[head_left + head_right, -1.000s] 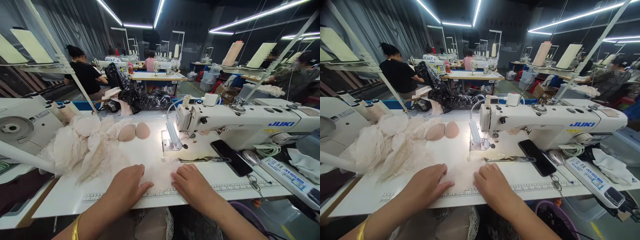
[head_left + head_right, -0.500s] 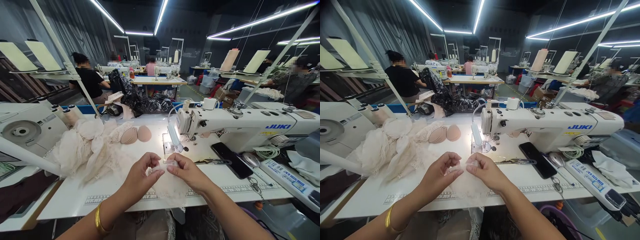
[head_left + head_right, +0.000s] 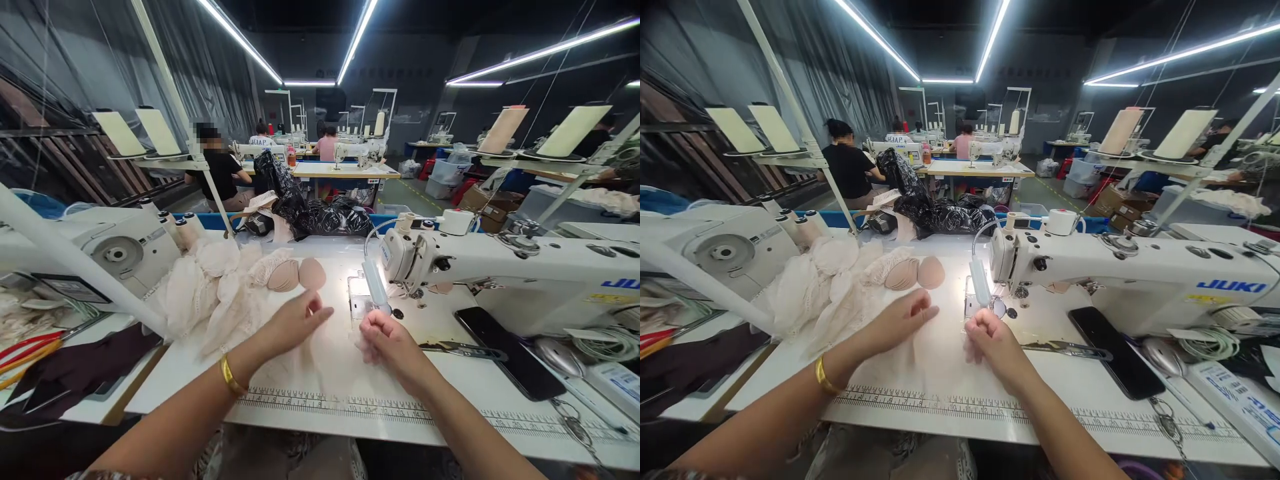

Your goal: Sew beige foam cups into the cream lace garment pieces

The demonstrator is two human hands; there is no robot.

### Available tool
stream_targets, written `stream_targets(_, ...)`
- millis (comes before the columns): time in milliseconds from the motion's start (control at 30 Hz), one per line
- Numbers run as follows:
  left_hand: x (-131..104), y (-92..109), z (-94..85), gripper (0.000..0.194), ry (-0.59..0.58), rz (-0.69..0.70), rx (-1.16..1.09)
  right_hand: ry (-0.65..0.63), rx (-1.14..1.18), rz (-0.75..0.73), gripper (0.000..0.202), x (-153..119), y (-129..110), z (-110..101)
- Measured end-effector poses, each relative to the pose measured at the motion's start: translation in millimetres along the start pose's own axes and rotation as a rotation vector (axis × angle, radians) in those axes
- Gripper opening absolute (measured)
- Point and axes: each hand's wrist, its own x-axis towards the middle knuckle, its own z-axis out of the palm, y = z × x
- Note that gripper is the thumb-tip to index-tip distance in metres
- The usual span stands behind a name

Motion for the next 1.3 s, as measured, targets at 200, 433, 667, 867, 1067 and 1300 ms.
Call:
stream_targets(200,42.0,-46.1,-48.8,0.016,0.254,-0.043,0.498,0.011,-0.098,-0.011,0.037,7.8,9.1,-2.4)
stream_targets(433,48.2,-43.9,-53.0,0.02,0.321,-0.064,0.575,-0.01,-0.119,-0.018,0.038,8.0,10.6,-4.7)
stream_targets(667,22.6,5.3,-57.4,0.026,0.303,-0.004,0.354,0.036,-0.115,-0.014,0.044,10.7,11.1,-8.1)
stream_targets(867,-0.6,24.8,-22.8,0.02,-0.076,0.06,0.019,0.038,-0.036,0.007,0.062,11.7,12.4,-8.3)
stream_targets(1067,14.2,32.9,-8.3,0.026,-0.113,0.313,0.119,0.02,-0.172,-0.108,0.039,2.1,5.4,3.1)
stream_targets(1300,27.1,38.6,-10.6,0.03,-0.507,0.311,-0.219,0.084,-0.758,-0.541,0.016,-22.8,-30.8,-2.9)
